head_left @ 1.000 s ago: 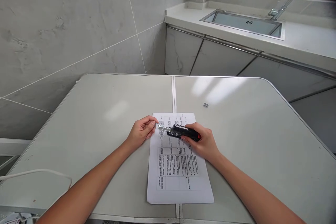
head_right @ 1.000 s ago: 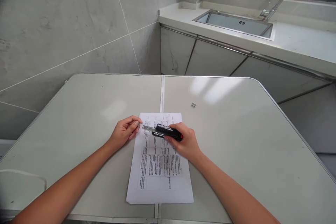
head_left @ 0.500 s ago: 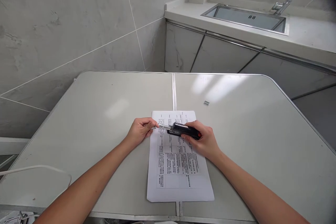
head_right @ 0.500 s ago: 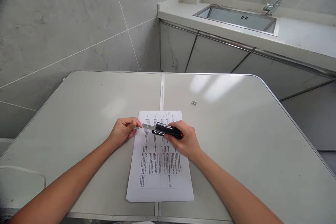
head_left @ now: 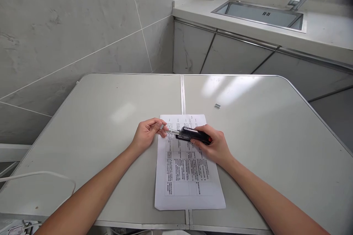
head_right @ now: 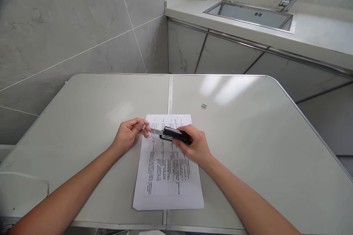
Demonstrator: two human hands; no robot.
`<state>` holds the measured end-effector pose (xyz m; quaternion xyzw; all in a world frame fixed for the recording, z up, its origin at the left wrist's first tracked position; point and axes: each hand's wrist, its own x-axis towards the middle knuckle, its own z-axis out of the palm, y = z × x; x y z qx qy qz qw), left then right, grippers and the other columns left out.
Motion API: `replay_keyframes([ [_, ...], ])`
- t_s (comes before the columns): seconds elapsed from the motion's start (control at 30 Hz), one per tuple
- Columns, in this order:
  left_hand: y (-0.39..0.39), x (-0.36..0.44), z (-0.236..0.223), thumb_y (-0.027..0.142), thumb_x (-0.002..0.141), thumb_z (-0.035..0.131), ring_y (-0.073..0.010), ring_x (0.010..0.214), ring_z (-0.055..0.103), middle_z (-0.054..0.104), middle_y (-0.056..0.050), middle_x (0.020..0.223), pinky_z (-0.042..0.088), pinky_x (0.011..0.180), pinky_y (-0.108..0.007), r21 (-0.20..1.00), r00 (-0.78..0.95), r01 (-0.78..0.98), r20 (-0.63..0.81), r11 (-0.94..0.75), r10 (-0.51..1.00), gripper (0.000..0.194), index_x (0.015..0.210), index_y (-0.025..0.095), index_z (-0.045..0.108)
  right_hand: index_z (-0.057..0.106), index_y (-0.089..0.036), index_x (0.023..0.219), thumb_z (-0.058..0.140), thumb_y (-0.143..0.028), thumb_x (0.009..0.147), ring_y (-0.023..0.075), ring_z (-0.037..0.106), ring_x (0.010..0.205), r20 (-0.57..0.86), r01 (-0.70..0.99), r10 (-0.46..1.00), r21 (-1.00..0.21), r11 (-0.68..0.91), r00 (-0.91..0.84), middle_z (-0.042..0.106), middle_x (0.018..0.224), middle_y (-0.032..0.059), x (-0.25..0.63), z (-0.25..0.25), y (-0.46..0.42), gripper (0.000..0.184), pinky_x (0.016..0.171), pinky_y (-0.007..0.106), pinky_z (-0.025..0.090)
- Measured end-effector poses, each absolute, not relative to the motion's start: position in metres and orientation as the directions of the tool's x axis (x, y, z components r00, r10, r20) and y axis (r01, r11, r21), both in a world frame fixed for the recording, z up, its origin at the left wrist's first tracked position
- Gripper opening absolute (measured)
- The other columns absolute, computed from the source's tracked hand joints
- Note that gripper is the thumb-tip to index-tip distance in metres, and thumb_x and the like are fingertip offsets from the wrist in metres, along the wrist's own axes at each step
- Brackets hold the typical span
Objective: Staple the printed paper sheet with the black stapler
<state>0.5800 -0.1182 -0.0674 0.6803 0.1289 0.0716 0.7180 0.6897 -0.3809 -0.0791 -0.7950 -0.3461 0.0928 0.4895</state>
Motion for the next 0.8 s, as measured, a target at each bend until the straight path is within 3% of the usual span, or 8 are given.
replay_keyframes([
  [0.1, -0.1189, 0.5794, -0.0690, 0.049, 0.099, 0.064, -0.0171, 0.074, 0.067, 0.072, -0.006, 0.078, 0.056, 0.076, -0.033, 1.000, 0.957, 0.004, 0.002, -0.019, 0.291, 0.033, 0.101, 0.019, 0.078, 0.069, -0.025, 0.104, 0.076, -0.031, 0.087, 0.0170, 0.061, 0.070, 0.192, 0.460, 0.644, -0.843, -0.279, 0.741, 0.069, 0.086, 0.0015, 0.6895, -0.0790, -0.3809, 0.019, 0.060, 0.029, 0.046],
  [0.2, -0.1192, 0.5787, -0.0702, 0.045, 0.095, 0.071, -0.0207, 0.089, 0.070, 0.075, -0.007, 0.085, 0.055, 0.087, -0.036, 0.998, 0.956, -0.058, 0.063, -0.028, 0.288, 0.026, 0.102, 0.022, 0.080, 0.069, -0.025, 0.103, 0.076, -0.029, 0.087, 0.0165, 0.060, 0.069, 0.199, 0.466, 0.642, -0.840, -0.277, 0.741, 0.069, 0.084, 0.0008, 0.6897, -0.0787, -0.3808, 0.018, 0.059, 0.029, 0.044],
  [0.33, -0.1204, 0.5795, -0.0709, 0.036, 0.088, 0.080, -0.0217, 0.089, 0.071, 0.078, -0.008, 0.092, 0.058, 0.080, -0.036, 0.997, 0.960, -0.067, 0.074, -0.035, 0.269, 0.016, 0.097, 0.024, 0.083, 0.069, -0.025, 0.103, 0.076, -0.027, 0.086, 0.0161, 0.060, 0.069, 0.204, 0.466, 0.641, -0.842, -0.272, 0.740, 0.068, 0.084, 0.0000, 0.6902, -0.0786, -0.3810, 0.018, 0.059, 0.028, 0.044],
  [0.47, -0.1229, 0.5809, -0.0706, 0.030, 0.081, 0.087, -0.0230, 0.092, 0.072, 0.078, -0.008, 0.095, 0.059, 0.086, -0.040, 0.989, 0.953, -0.097, 0.124, -0.109, 0.277, 0.013, 0.093, 0.025, 0.084, 0.069, -0.025, 0.103, 0.076, -0.027, 0.086, 0.0161, 0.059, 0.069, 0.204, 0.467, 0.640, -0.841, -0.273, 0.741, 0.067, 0.084, 0.0003, 0.6909, -0.0794, -0.3811, 0.019, 0.060, 0.029, 0.044],
  [0.63, -0.1257, 0.5803, -0.0714, 0.027, 0.085, 0.083, -0.0228, 0.101, 0.070, 0.071, -0.010, 0.110, 0.059, 0.092, -0.044, 0.972, 0.945, -0.168, 0.206, -0.166, 0.254, 0.008, 0.094, 0.026, 0.082, 0.069, -0.025, 0.103, 0.076, -0.027, 0.085, 0.0166, 0.060, 0.070, 0.205, 0.467, 0.640, -0.842, -0.269, 0.740, 0.068, 0.085, 0.0009, 0.6909, -0.0793, -0.3809, 0.019, 0.060, 0.029, 0.044],
  [0.8, -0.1269, 0.5809, -0.0733, 0.021, 0.090, 0.075, -0.0217, 0.102, 0.069, 0.072, -0.008, 0.104, 0.055, 0.099, -0.045, 0.929, 0.942, -0.228, 0.287, -0.292, 0.176, 0.013, 0.101, 0.027, 0.080, 0.069, -0.025, 0.103, 0.077, -0.028, 0.086, 0.0168, 0.060, 0.070, 0.194, 0.455, 0.644, -0.849, -0.268, 0.740, 0.067, 0.086, 0.0012, 0.6906, -0.0798, -0.3810, 0.019, 0.061, 0.029, 0.045],
])
